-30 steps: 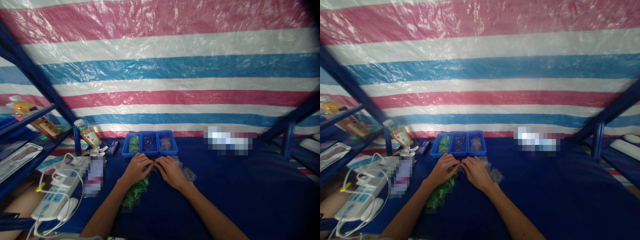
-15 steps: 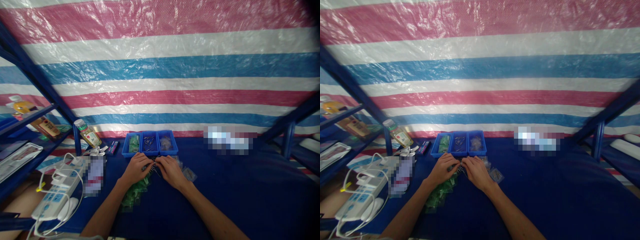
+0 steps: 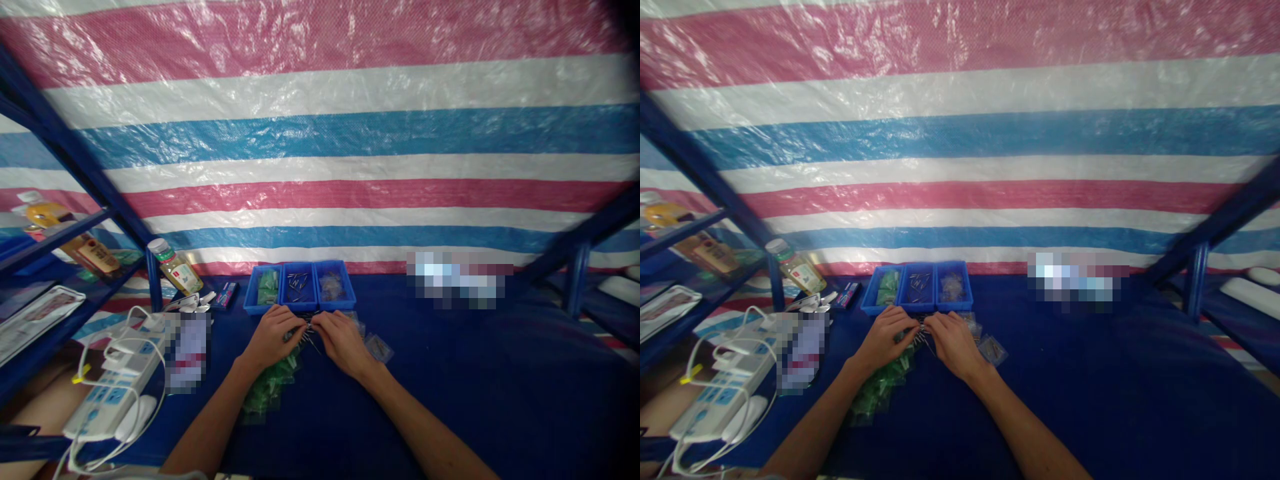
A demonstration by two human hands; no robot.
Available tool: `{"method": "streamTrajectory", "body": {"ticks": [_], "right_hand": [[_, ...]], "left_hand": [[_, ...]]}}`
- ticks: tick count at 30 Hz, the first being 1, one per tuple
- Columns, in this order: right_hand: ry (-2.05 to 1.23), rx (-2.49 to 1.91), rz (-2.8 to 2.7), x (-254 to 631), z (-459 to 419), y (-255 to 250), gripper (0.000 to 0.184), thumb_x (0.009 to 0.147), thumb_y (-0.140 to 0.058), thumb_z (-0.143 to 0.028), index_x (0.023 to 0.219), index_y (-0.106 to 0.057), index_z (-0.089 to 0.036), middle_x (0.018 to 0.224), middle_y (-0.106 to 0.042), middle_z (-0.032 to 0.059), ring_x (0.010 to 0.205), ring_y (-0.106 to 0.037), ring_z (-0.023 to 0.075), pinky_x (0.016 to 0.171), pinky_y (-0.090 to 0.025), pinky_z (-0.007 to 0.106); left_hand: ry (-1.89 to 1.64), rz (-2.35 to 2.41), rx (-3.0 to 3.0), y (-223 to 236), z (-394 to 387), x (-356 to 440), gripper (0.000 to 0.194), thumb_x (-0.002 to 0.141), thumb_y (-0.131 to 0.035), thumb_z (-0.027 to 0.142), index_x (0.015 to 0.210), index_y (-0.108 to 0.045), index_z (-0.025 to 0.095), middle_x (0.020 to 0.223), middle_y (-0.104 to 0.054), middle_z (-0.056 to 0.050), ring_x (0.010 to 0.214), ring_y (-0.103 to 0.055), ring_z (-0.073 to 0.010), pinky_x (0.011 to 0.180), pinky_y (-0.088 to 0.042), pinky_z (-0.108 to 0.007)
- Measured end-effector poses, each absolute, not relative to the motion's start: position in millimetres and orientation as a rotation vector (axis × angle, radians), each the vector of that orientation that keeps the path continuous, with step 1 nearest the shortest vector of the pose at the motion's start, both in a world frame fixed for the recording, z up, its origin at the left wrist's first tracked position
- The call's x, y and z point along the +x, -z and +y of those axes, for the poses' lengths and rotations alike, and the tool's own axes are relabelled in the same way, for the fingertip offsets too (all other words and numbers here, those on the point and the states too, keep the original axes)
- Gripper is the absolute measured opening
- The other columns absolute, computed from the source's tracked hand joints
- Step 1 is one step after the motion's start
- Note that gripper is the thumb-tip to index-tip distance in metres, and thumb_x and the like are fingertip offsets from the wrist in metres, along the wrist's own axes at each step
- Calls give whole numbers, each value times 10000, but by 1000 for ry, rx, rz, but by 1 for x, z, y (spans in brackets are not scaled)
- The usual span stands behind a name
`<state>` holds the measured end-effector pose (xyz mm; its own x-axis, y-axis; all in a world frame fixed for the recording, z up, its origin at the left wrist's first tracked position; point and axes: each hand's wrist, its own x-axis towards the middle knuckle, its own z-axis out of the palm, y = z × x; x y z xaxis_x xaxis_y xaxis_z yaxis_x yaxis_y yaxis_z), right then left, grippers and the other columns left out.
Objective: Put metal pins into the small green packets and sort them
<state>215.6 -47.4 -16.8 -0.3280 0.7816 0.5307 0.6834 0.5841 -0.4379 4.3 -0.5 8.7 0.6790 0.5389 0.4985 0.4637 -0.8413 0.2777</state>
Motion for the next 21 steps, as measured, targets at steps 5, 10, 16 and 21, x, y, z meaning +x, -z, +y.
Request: {"method": "streamTrajectory", "body": {"ticks": [5,10,16,21], "right_hand": [[-191,-1172,-2065,216,-48,16,144,1066,-468,-189,1013,-599,-217,931,-715,50,818,-638,214,791,-429,357],[-174,-1156,-2066,215,-49,16,132,1062,-471,-182,1074,-598,-218,936,-711,52,799,-628,212,786,-434,346],[-177,-1183,-2068,215,-49,13,170,1067,-459,-184,976,-600,-213,911,-707,46,805,-626,209,774,-426,345],[-187,-1166,-2070,216,-49,14,138,1065,-465,-195,1080,-601,-214,938,-715,53,793,-626,209,778,-443,346]], "left_hand": [[-880,833,2756,-9,-1,4,103,984,-606,227,953,-701,205,896,-749,-35,832,-646,-180,845,-465,-382],[-908,827,2750,-11,-1,4,97,978,-612,221,955,-705,205,890,-752,-35,821,-652,-177,832,-468,-371],[-905,820,2752,-11,-2,5,103,978,-609,228,953,-707,204,877,-747,-35,814,-648,-177,829,-471,-370],[-939,825,2743,-11,-1,5,109,973,-606,216,954,-713,207,877,-750,-37,807,-653,-176,832,-479,-374]]}}
